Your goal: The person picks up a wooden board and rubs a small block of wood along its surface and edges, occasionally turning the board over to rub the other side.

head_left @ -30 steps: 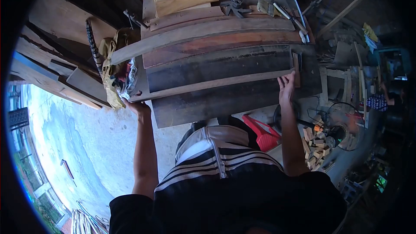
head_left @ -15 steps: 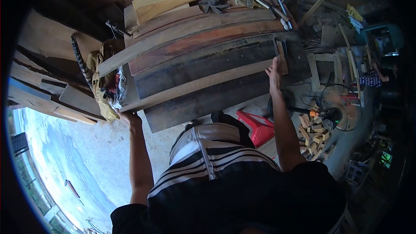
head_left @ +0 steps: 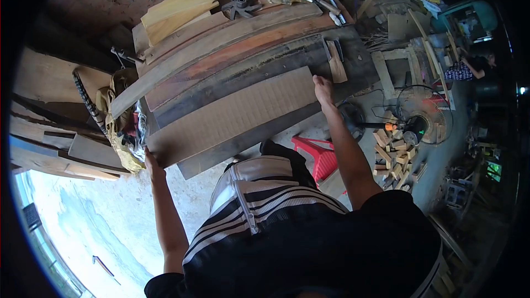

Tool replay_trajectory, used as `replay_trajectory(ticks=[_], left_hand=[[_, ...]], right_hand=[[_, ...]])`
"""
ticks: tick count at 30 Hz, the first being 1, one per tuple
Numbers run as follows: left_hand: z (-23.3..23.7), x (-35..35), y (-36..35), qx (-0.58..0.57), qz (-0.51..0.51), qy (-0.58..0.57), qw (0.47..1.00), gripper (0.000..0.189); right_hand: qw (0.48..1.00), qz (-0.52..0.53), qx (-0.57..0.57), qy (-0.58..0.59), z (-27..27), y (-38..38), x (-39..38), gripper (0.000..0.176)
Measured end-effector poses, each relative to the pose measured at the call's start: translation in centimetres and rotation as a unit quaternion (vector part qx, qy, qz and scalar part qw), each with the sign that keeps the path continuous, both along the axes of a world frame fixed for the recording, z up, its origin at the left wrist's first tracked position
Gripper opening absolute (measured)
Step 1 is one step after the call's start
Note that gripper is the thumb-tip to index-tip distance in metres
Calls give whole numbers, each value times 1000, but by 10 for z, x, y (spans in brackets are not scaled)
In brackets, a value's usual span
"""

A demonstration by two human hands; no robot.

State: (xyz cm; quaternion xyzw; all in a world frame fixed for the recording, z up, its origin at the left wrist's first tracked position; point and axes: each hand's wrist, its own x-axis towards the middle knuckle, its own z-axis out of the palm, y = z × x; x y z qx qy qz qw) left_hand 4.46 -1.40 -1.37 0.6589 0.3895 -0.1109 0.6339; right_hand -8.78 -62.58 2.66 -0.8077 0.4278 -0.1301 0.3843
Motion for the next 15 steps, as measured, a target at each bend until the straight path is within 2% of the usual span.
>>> replay_trajectory(ticks=[1,5,7,15], left_hand=[[-4,-1,3,-1,-3,1,1000,68],[-13,-5,7,4,-20,13,1000,70],[-21,-6,9,-9,-22,19,1000,70],[-14,-10,-6,8,-14,24,1000,63]], right_hand=[[998,-19,57,0,1,0,-2,38],[987,-75,137,29,1,-4,-7,38],[970,-112,212,-35,-7,-7,-10,34],[956,-122,257,-73,-9,-6,-18,35]])
